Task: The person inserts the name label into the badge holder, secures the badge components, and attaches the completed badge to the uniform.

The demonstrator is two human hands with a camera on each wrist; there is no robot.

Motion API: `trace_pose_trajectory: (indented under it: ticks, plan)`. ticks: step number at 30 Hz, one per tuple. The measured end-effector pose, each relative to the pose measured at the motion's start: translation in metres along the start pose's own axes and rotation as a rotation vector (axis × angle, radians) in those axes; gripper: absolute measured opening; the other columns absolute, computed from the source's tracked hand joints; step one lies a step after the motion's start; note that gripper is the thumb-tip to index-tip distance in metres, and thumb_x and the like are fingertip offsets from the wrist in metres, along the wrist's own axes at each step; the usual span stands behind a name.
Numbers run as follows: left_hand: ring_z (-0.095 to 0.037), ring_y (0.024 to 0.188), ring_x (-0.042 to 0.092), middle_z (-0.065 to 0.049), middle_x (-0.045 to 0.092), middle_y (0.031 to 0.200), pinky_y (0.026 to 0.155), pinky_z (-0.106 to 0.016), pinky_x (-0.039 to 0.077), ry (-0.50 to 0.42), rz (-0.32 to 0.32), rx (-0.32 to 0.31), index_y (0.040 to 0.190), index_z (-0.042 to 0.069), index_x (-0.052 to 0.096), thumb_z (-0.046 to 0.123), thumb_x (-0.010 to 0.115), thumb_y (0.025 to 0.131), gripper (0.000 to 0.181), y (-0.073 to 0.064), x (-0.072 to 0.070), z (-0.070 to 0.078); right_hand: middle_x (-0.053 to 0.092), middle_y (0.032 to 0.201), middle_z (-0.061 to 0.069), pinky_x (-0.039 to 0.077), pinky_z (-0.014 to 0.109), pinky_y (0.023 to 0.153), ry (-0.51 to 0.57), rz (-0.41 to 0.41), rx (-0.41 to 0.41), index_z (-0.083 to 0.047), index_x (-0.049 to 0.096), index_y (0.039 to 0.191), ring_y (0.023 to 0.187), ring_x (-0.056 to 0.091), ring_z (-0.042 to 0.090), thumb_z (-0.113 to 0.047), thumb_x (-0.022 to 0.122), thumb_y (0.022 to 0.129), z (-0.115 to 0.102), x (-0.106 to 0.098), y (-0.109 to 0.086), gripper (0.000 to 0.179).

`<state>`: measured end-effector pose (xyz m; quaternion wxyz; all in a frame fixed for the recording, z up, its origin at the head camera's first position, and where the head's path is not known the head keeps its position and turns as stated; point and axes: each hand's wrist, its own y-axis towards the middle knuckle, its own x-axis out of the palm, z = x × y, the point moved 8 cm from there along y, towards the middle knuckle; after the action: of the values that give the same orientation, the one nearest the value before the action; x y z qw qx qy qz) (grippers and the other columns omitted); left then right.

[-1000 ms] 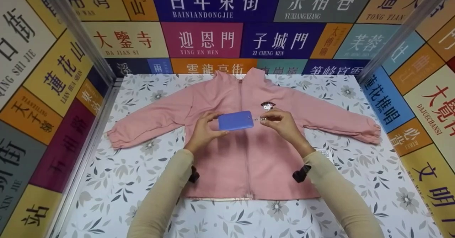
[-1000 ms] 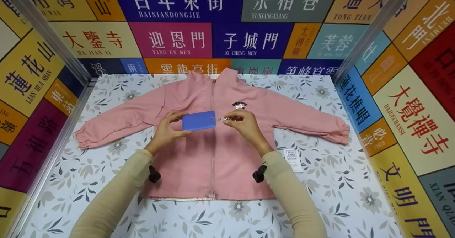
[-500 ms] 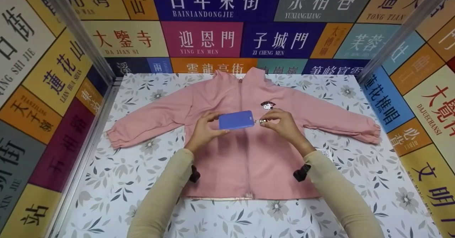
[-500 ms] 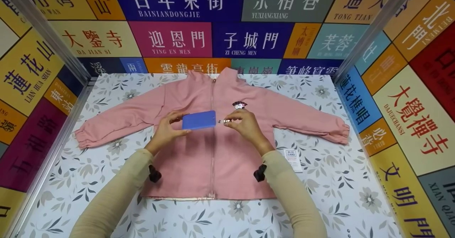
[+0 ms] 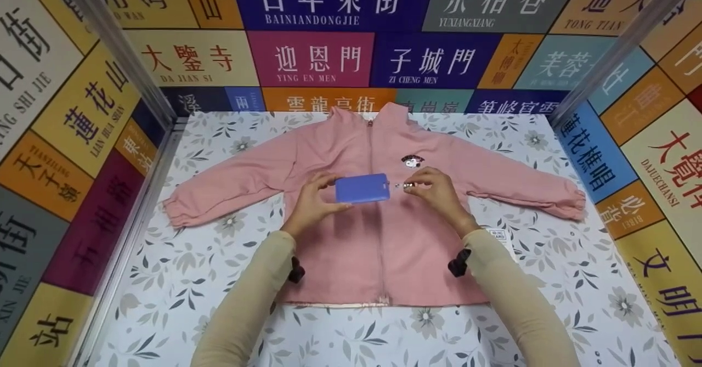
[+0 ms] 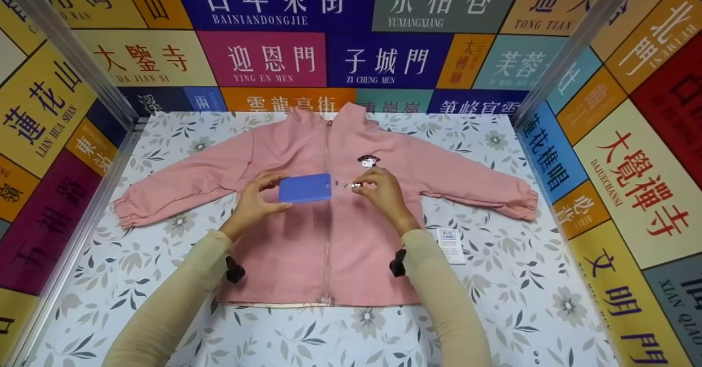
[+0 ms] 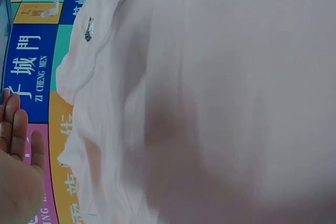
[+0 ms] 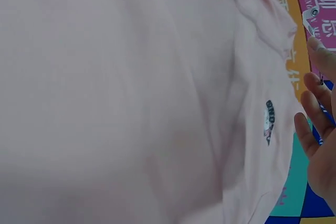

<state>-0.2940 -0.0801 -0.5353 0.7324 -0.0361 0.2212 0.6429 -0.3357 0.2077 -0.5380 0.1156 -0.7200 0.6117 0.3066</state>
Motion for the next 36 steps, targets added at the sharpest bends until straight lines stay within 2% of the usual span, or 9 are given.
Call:
trace_pose_trajectory:
  ticks: [11, 17, 20, 25, 31, 36]
  plan:
    - [-0.025, 0.115, 0.057, -0.005, 0.064, 0.122, 0.106, -0.046, 0.046, 0.036, -0.033, 0.015, 0.127, 0.008, 0.066, 0.023, 0.093, 0.066, 0.068, -0.01, 0.007, -0.005, 0.067, 0.103, 0.009, 0.044, 0.039, 0.097, -0.112, -0.012, -0.035, -0.008, 0.079, 0.097, 0.104, 0.056, 0.024, -0.017, 0.081, 0.081, 0.019, 0.016, 0.011, 0.018]
    - [-0.033, 0.116, 0.056, -0.006, 0.064, 0.121, 0.105, -0.046, 0.046, 0.04, -0.041, 0.013, 0.127, 0.011, 0.066, 0.02, 0.093, 0.065, 0.068, -0.014, 0.009, -0.008, 0.067, 0.104, 0.011, 0.042, 0.041, 0.096, -0.169, -0.021, -0.035, -0.005, 0.079, 0.097, 0.104, 0.054, 0.027, -0.013, 0.078, 0.083, 0.029, 0.02, 0.012, 0.016]
    - [-0.035, 0.116, 0.056, -0.008, 0.064, 0.121, 0.105, -0.049, 0.046, 0.025, -0.044, 0.015, 0.126, 0.01, 0.066, 0.018, 0.092, 0.066, 0.067, -0.016, 0.01, -0.009, 0.066, 0.105, 0.011, 0.041, 0.039, 0.096, -0.153, -0.026, -0.001, -0.005, 0.078, 0.098, 0.104, 0.052, 0.026, -0.015, 0.078, 0.083, 0.033, 0.019, 0.013, 0.017]
    - [-0.03, 0.115, 0.056, -0.01, 0.063, 0.121, 0.106, -0.05, 0.046, 0.007, -0.052, 0.016, 0.125, 0.006, 0.066, 0.015, 0.092, 0.065, 0.066, -0.018, 0.013, -0.011, 0.065, 0.104, 0.009, 0.039, 0.036, 0.093, -0.163, -0.038, 0.037, -0.007, 0.079, 0.097, 0.102, 0.051, 0.025, -0.018, 0.081, 0.081, 0.038, 0.019, 0.014, 0.02]
    - [-0.026, 0.115, 0.056, -0.007, 0.064, 0.121, 0.105, -0.048, 0.047, 0.018, -0.058, 0.023, 0.124, 0.011, 0.068, 0.021, 0.093, 0.065, 0.065, -0.018, 0.015, -0.011, 0.065, 0.103, 0.01, 0.039, 0.037, 0.091, -0.186, -0.056, 0.035, -0.008, 0.079, 0.098, 0.1, 0.05, 0.025, -0.017, 0.081, 0.081, 0.041, 0.02, 0.014, 0.019]
    - [-0.025, 0.115, 0.057, -0.005, 0.064, 0.121, 0.105, -0.047, 0.047, 0.03, -0.065, 0.024, 0.124, 0.015, 0.068, 0.023, 0.093, 0.065, 0.065, -0.018, 0.015, -0.011, 0.063, 0.104, 0.011, 0.04, 0.037, 0.092, -0.178, -0.073, 0.078, -0.007, 0.079, 0.1, 0.101, 0.05, 0.026, -0.018, 0.08, 0.082, 0.048, 0.021, 0.014, 0.02]
